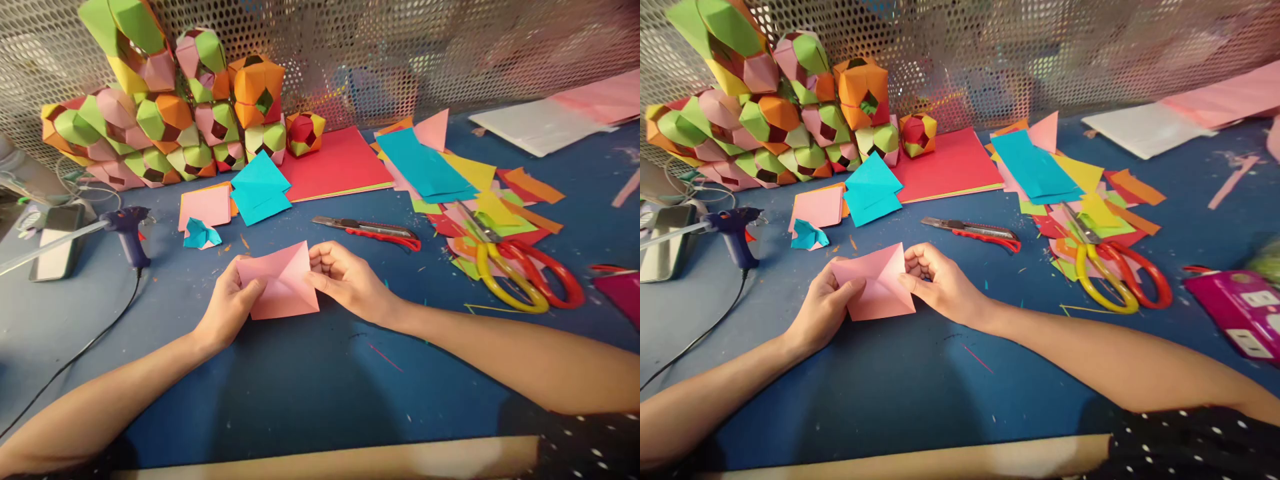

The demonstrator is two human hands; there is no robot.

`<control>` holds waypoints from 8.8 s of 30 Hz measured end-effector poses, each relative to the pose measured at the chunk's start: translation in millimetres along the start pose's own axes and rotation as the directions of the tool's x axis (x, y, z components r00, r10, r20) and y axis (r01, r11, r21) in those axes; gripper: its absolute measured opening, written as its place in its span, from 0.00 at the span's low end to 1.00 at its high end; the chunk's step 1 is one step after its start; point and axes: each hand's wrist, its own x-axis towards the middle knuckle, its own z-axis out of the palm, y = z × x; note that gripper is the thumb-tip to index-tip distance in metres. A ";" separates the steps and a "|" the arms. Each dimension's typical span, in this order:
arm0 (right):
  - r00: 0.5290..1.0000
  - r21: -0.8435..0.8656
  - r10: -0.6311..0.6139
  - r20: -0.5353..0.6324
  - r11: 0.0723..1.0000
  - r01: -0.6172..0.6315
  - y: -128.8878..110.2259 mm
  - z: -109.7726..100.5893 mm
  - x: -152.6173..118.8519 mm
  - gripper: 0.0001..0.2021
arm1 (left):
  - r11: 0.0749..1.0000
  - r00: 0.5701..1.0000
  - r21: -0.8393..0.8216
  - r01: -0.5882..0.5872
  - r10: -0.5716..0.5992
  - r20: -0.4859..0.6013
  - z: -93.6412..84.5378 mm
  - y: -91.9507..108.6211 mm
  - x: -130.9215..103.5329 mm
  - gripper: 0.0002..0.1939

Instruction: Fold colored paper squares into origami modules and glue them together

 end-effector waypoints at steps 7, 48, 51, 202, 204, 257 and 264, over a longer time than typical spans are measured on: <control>0.998 -0.055 0.021 0.064 0.998 -0.017 -2.6 -0.8 -1.9 0.09 | 0.997 1.000 0.081 0.002 -0.005 0.030 2.2 4.9 -3.9 0.07; 0.986 0.101 -0.044 0.163 0.995 0.028 6.5 10.5 7.0 0.15 | 0.991 0.989 -0.118 -0.056 0.071 0.131 -0.5 7.0 -7.9 0.13; 0.986 0.095 -0.066 0.150 0.994 0.052 8.8 10.9 7.4 0.15 | 0.992 0.983 -0.114 -0.055 0.073 0.166 -0.9 5.8 -9.5 0.15; 0.979 -0.605 -0.197 0.049 0.774 0.186 -3.4 17.6 -31.9 0.05 | 0.719 0.900 0.548 -0.428 0.392 0.188 2.5 0.7 -3.2 0.15; 0.983 -0.636 -0.174 0.062 0.752 0.173 -1.6 19.9 -32.6 0.04 | 0.707 0.881 0.528 -0.471 0.403 0.248 3.5 1.5 -4.5 0.18; 0.998 -0.207 -0.031 -0.057 0.978 0.019 -2.7 15.4 -31.3 0.30 | 0.915 0.967 0.315 -0.250 0.249 0.045 11.5 1.6 -21.1 0.14; 0.976 -0.349 -0.210 -0.053 0.920 0.179 -4.7 10.2 -32.7 0.29 | 0.916 0.951 0.261 -0.304 0.278 0.131 6.9 -1.2 -10.6 0.11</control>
